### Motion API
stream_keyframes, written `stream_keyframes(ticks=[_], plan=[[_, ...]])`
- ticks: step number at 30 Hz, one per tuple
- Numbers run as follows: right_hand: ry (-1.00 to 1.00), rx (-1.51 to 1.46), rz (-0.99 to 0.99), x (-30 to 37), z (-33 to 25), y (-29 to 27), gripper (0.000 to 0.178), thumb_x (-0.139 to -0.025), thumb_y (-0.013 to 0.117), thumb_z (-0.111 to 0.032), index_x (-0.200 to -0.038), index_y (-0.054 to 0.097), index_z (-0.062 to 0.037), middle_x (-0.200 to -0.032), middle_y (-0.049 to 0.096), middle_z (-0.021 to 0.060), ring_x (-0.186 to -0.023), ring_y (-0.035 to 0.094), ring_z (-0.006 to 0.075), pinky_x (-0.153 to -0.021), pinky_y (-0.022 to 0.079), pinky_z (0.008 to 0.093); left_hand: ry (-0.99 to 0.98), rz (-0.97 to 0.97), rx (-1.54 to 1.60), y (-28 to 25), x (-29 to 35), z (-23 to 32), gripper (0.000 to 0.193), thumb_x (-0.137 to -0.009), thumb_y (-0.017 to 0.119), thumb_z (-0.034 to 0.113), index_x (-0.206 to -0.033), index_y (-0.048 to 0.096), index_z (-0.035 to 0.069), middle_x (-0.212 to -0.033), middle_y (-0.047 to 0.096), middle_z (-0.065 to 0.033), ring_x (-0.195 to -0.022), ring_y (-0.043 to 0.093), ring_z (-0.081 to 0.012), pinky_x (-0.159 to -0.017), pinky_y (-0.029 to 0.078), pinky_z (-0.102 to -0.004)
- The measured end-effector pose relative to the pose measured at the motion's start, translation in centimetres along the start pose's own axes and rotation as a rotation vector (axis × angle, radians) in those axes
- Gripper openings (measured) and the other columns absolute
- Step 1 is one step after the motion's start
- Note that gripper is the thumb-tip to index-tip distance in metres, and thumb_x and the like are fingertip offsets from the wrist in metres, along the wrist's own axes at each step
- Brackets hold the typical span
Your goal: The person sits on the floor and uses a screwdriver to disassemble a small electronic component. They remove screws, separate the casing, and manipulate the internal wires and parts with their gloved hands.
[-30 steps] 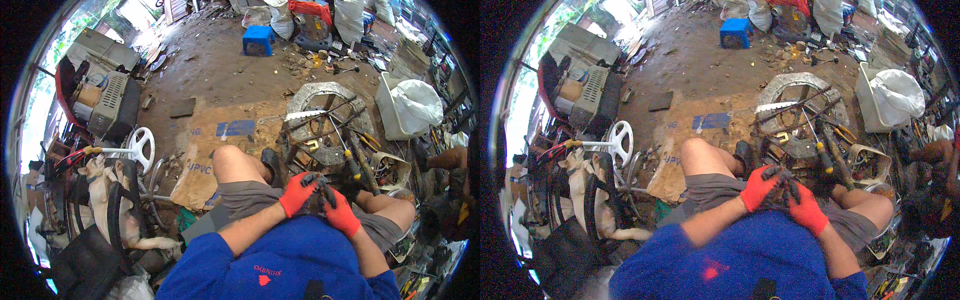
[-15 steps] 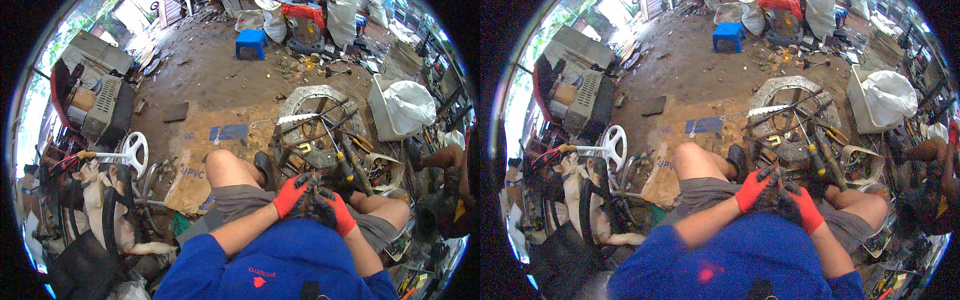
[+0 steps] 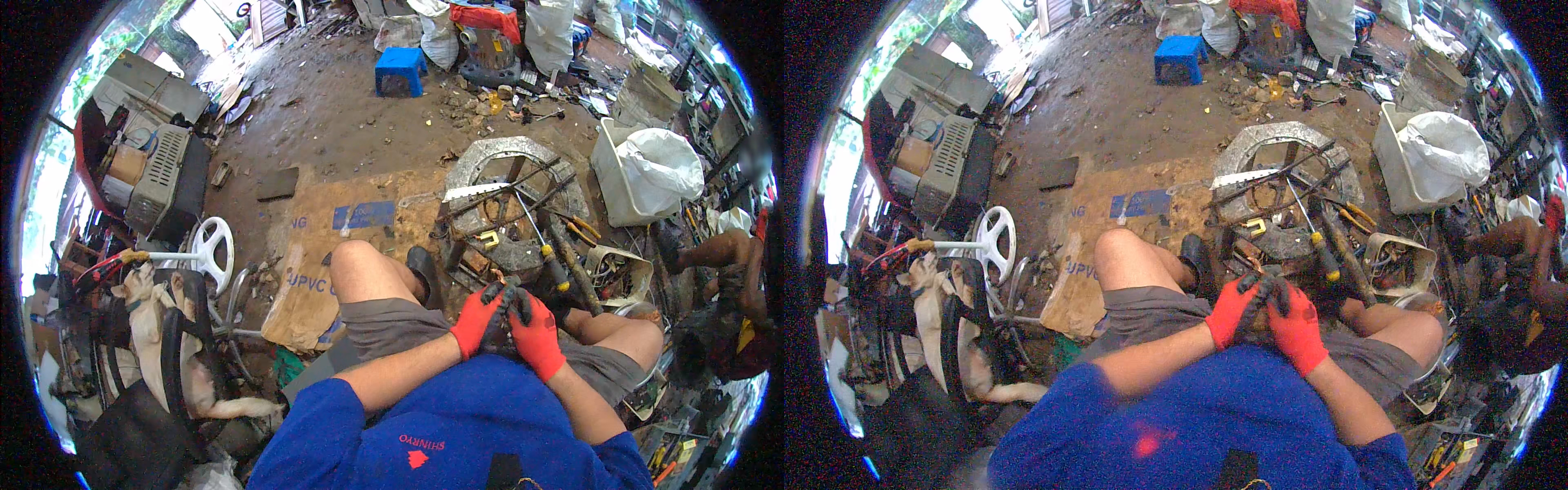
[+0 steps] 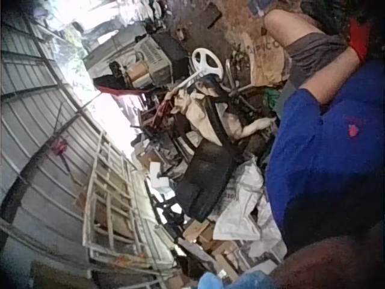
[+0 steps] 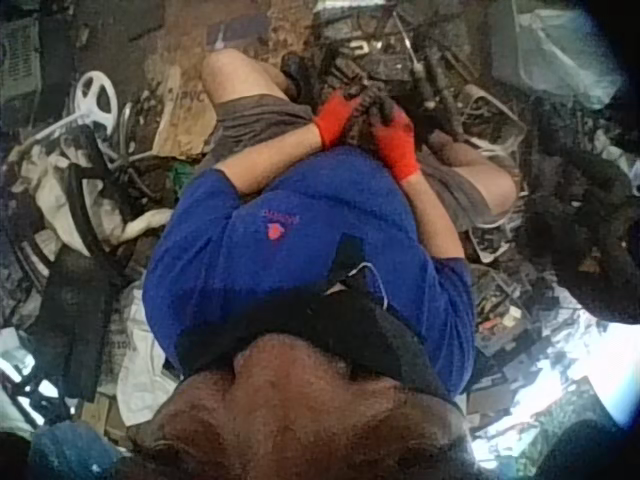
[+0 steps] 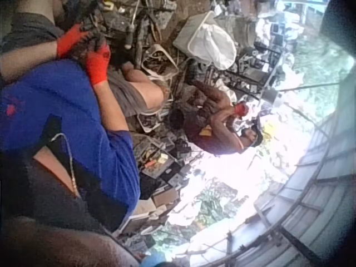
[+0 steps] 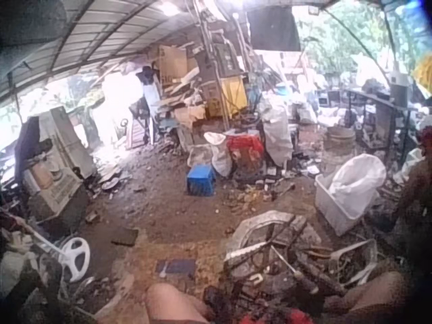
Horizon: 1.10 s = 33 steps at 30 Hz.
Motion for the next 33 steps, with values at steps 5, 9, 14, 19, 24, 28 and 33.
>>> stream_keyframes(ticks=[5,9,14,19,24,28,33], plan=[[-0.001,0.137,-0.007,-0.1,-0.9,-0.1,0.042,-0.082,0.069,-0.012,-0.12,0.06,0.0021,-0.115,0.066,0.0197,-0.107,0.064,0.0304,-0.09,0.05,0.0373,-0.205,-0.003,0.265,1.1,0.1,-0.1,0.026,-0.1,0.054,0.025,-0.118,0.065,0.009,-0.098,0.067,0.0007,-0.082,0.059,-0.0096,-0.071,0.05,-0.0286],[0.149,-0.268,-0.093,0.1,0.4,1.0,0.04,-0.089,0.065,-0.016,-0.123,0.058,0.002,-0.116,0.066,0.0184,-0.108,0.062,0.0278,-0.092,0.049,0.0362,0.179,-0.081,-0.059,0.9,0.2,2.8,0.03,-0.101,0.052,0.029,-0.12,0.062,0.009,-0.1,0.067,-0.0016,-0.081,0.06,-0.0115,-0.069,0.051,-0.029],[0.312,-0.555,-0.152,0.3,1.6,1.0,0.033,-0.093,0.059,-0.01,-0.124,0.059,0.0014,-0.11,0.068,0.0083,-0.101,0.061,0.015,-0.09,0.048,0.0309,-0.333,-0.228,0.722,3.1,1.0,2.2,0.033,-0.102,0.05,0.03,-0.124,0.057,0.007,-0.106,0.066,-0.0074,-0.087,0.064,-0.0178,-0.076,0.054,-0.0345],[0.248,-0.504,-0.083,0.3,2.3,0.6,0.03,-0.088,0.067,-0.016,-0.114,0.066,-0.0018,-0.108,0.07,0.0113,-0.099,0.065,0.02,-0.089,0.05,0.0325,-0.25,-0.352,0.614,3.7,0.9,4.4,0.031,-0.104,0.043,0.026,-0.124,0.057,0.007,-0.11,0.065,-0.0069,-0.096,0.063,-0.0182,-0.083,0.053,-0.0358],[0.078,-0.369,0.027,0.2,-0.2,-1.1,0.031,-0.082,0.072,-0.013,-0.111,0.067,-0.005,-0.104,0.07,0.0132,-0.098,0.067,0.0264,-0.087,0.051,0.035,-0.161,-0.331,0.485,3.4,0.6,4.0,0.041,-0.102,0.047,0.029,-0.134,0.047,0.003,-0.124,0.059,-0.0145,-0.112,0.059,-0.0282,-0.098,0.046,-0.0423],[-0.082,-0.098,0.056,0.2,-2.1,-2.4,0.033,-0.078,0.075,-0.015,-0.108,0.066,-0.0065,-0.103,0.067,0.014,-0.097,0.066,0.0326,-0.084,0.053,0.0383,-0.217,-0.289,0.582,2.6,0.4,2.7,0.042,-0.102,0.048,0.029,-0.136,0.046,0.004,-0.123,0.059,-0.0122,-0.113,0.058,-0.0265,-0.097,0.048,-0.0418],[-0.103,-0.082,0.093,0.0,-1.4,-3.7,0.036,-0.077,0.075,-0.016,-0.11,0.064,-0.0074,-0.104,0.066,0.014,-0.098,0.065,0.0346,-0.085,0.052,0.0406,-0.285,-0.206,0.547,2.2,0.8,3.6,0.04,-0.102,0.047,0.03,-0.135,0.047,0.006,-0.124,0.058,-0.0092,-0.115,0.057,-0.023,-0.097,0.048,-0.0395]])
Point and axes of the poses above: each hand's wrist, its own x-axis away from the middle knuckle, its own y-axis out of the palm, z = x × y, the point moved 8 cm from there along -x, towards the middle knuckle
